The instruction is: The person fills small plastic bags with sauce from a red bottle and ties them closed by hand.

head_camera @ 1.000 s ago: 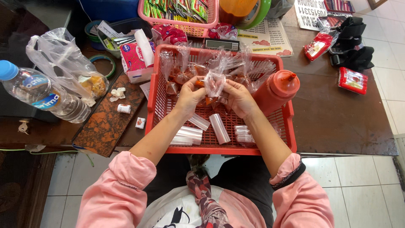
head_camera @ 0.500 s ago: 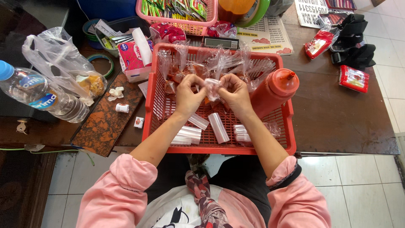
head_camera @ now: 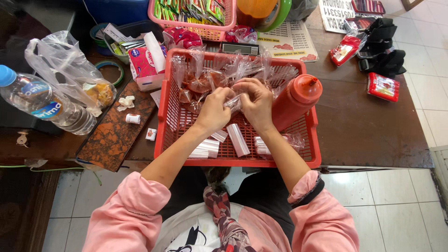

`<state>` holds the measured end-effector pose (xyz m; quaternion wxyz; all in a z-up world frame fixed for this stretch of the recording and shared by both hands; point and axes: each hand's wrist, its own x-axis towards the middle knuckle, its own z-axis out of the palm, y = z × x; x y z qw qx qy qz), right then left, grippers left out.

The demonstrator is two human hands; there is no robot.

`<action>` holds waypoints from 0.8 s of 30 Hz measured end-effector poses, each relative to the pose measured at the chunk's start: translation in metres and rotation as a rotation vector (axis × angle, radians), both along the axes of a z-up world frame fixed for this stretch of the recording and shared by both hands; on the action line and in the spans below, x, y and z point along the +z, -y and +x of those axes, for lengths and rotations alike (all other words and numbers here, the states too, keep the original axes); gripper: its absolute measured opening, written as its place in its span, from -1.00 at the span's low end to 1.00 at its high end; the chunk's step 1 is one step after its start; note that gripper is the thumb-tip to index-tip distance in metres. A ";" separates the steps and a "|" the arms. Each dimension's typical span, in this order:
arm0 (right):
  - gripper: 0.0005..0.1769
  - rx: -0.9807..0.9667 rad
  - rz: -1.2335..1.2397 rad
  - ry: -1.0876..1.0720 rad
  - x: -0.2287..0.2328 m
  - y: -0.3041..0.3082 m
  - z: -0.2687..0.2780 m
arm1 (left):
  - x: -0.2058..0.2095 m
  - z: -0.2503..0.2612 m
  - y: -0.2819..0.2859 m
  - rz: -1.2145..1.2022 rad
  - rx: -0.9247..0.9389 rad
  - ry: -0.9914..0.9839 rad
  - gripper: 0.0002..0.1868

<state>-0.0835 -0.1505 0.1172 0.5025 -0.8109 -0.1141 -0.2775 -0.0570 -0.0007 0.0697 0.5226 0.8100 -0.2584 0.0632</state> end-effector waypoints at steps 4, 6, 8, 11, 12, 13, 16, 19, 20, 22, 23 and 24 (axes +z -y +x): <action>-0.57 0.018 -0.119 0.052 0.009 -0.002 -0.008 | 0.008 0.004 -0.012 0.011 0.073 0.087 -0.67; -0.73 -0.037 -0.170 0.034 0.011 0.002 -0.011 | 0.008 0.008 -0.023 -0.031 0.200 0.075 -0.79; -0.75 -0.040 -0.158 0.021 0.016 -0.004 -0.014 | 0.021 0.005 -0.027 -0.056 0.203 0.081 -0.77; -0.71 0.007 -0.151 0.010 0.026 -0.014 -0.020 | 0.047 -0.008 -0.027 -0.096 0.203 0.085 -0.73; -0.65 0.059 -0.156 0.013 0.030 -0.018 -0.022 | 0.057 -0.012 -0.026 -0.110 0.203 0.085 -0.70; -0.65 0.059 -0.157 0.011 0.033 -0.018 -0.023 | 0.061 -0.014 -0.027 -0.111 0.203 0.083 -0.70; -0.57 0.125 -0.194 0.034 0.041 -0.017 -0.028 | 0.070 -0.016 -0.030 -0.197 0.205 -0.038 -0.64; -0.47 0.152 -0.316 0.044 0.048 -0.019 -0.034 | 0.073 -0.016 -0.036 -0.196 0.208 -0.045 -0.58; -0.49 0.208 -0.340 0.036 0.052 -0.022 -0.038 | 0.073 -0.017 -0.037 -0.226 0.182 -0.114 -0.56; -0.41 0.266 -0.364 0.028 0.053 -0.026 -0.039 | 0.074 -0.016 -0.040 -0.258 0.158 -0.183 -0.53; -0.49 0.218 -0.442 0.065 0.050 -0.027 -0.038 | 0.074 -0.016 -0.043 -0.429 0.018 -0.273 -0.43; -0.57 0.170 -0.520 0.102 0.047 -0.028 -0.038 | 0.073 -0.016 -0.045 -0.600 -0.124 -0.362 -0.34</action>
